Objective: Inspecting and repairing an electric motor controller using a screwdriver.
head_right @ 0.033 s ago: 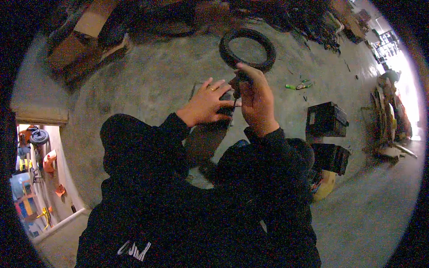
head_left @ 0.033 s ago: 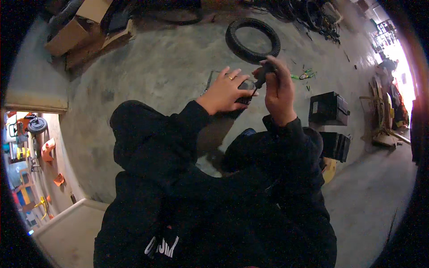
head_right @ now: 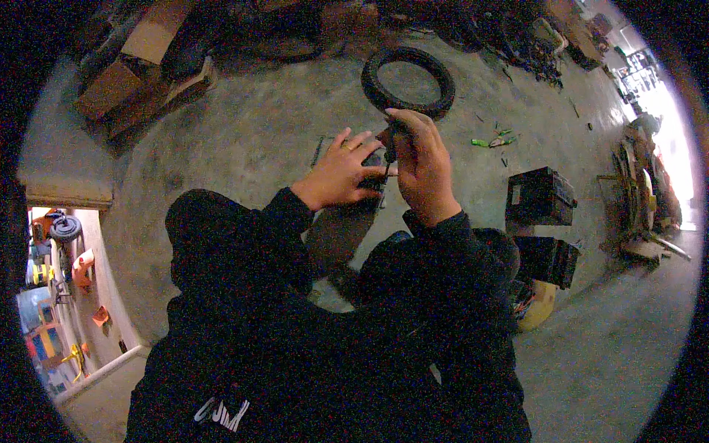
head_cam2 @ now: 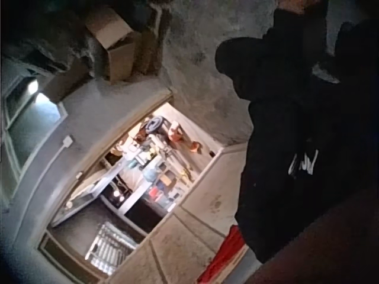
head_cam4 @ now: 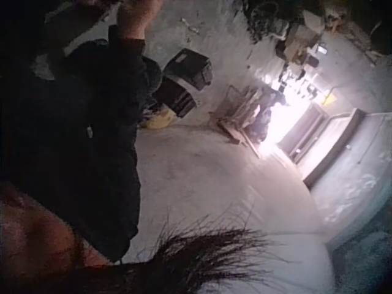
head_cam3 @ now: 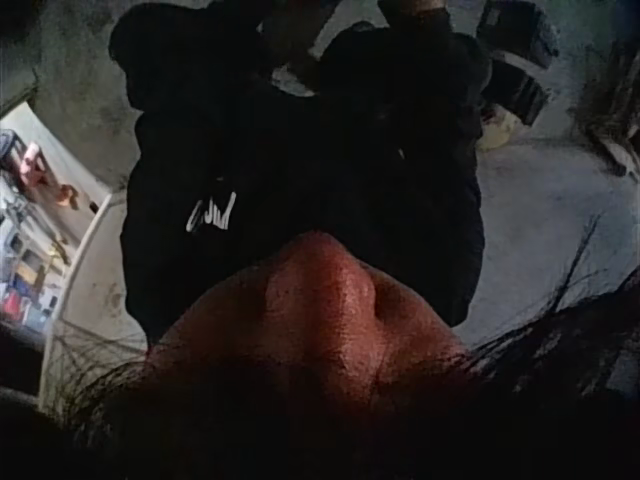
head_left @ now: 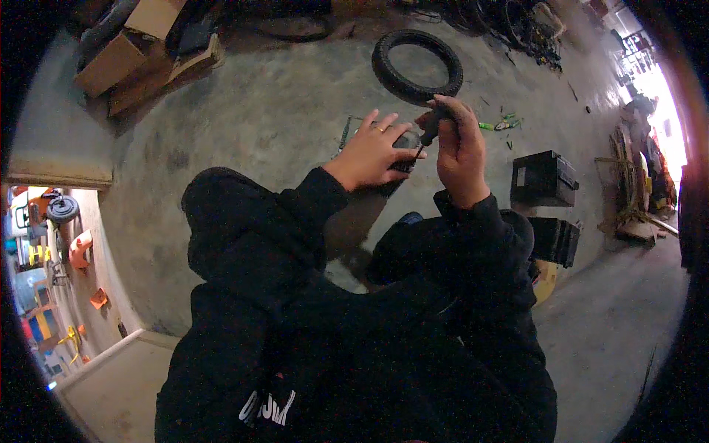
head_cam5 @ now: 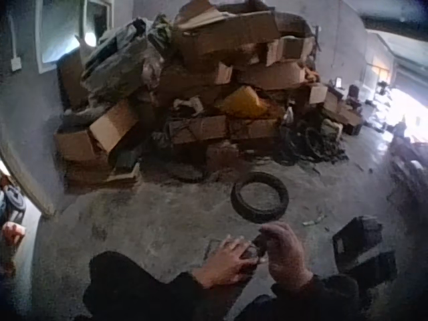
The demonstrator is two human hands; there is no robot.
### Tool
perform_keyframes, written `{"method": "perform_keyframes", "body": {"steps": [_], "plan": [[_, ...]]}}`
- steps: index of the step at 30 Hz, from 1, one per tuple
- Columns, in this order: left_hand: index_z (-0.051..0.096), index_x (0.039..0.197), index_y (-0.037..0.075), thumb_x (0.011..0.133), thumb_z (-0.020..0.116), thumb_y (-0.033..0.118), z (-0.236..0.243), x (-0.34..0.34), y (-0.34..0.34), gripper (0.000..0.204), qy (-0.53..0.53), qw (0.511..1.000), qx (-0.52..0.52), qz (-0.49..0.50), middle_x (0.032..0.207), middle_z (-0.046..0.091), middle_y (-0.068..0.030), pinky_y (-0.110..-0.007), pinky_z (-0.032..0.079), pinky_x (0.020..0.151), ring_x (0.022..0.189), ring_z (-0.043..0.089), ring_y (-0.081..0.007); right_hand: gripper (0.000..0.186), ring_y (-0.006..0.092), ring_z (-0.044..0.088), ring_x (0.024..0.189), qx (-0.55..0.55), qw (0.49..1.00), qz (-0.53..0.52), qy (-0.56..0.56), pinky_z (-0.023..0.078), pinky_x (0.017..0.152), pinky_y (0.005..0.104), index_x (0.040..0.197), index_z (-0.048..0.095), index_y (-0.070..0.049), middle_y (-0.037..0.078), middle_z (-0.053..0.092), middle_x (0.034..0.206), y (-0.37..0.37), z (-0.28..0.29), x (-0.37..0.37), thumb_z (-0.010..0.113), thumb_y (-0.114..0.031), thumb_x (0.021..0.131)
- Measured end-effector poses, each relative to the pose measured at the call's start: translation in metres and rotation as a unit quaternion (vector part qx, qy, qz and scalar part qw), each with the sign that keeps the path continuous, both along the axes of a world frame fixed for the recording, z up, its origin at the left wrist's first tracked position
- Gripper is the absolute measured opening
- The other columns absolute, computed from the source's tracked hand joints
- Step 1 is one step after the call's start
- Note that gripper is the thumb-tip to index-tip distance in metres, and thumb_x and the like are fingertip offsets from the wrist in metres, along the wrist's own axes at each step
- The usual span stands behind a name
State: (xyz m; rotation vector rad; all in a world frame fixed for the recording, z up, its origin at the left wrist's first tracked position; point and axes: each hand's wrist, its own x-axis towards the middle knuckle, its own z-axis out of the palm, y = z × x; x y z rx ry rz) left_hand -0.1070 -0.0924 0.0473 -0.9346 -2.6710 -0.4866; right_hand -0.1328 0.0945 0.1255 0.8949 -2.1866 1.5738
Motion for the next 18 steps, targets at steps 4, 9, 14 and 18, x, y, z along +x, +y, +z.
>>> {"method": "perform_keyframes", "body": {"steps": [4,9,14,18], "plan": [[0.068,0.128,0.039,0.081,0.078,0.049,0.0,-0.001,0.0,0.048,-0.009,1.0,0.011,0.001,0.15,0.051,-0.0102,-0.061,0.028,0.116,0.141,0.044,-0.0367,0.033,0.0306,0.065,0.105,-0.001,1.0,-0.005,0.002,0.053,0.092,0.038,0.127,0.062,-0.007,0.016,0.064,0.118,0.002,0.008,0.003,0.067,-0.004,0.094],[0.062,0.137,0.033,0.075,0.081,0.053,0.0,-0.002,-0.002,0.067,-0.015,0.999,0.03,-0.009,0.147,0.054,-0.0101,-0.057,0.031,0.115,0.139,0.046,-0.0333,0.043,0.0261,0.064,0.098,0.039,0.99,-0.1,0.093,0.054,0.084,0.0323,0.12,0.069,-0.009,0.011,0.061,0.112,0.0,0.017,0.006,0.084,-0.005,0.08],[0.049,0.149,0.022,0.067,0.085,0.056,0.0,-0.002,0.0,0.096,-0.008,0.998,0.058,0.013,0.142,0.058,-0.0087,-0.05,0.036,0.112,0.134,0.051,-0.0289,0.042,0.0227,0.064,0.091,0.016,0.993,-0.101,0.053,0.053,0.079,0.0324,0.118,0.071,-0.009,0.009,0.062,0.103,0.002,0.015,0.004,0.084,-0.003,0.079],[0.045,0.151,0.013,0.067,0.084,0.058,0.003,0.001,0.003,0.103,-0.002,0.999,0.045,0.009,0.138,0.06,-0.0088,-0.047,0.037,0.11,0.13,0.054,-0.0281,0.042,0.0216,0.065,0.086,0.038,0.99,-0.113,0.073,0.053,0.076,0.0319,0.118,0.071,-0.008,0.009,0.063,0.096,0.001,0.018,0.002,0.084,-0.003,0.079]]}}
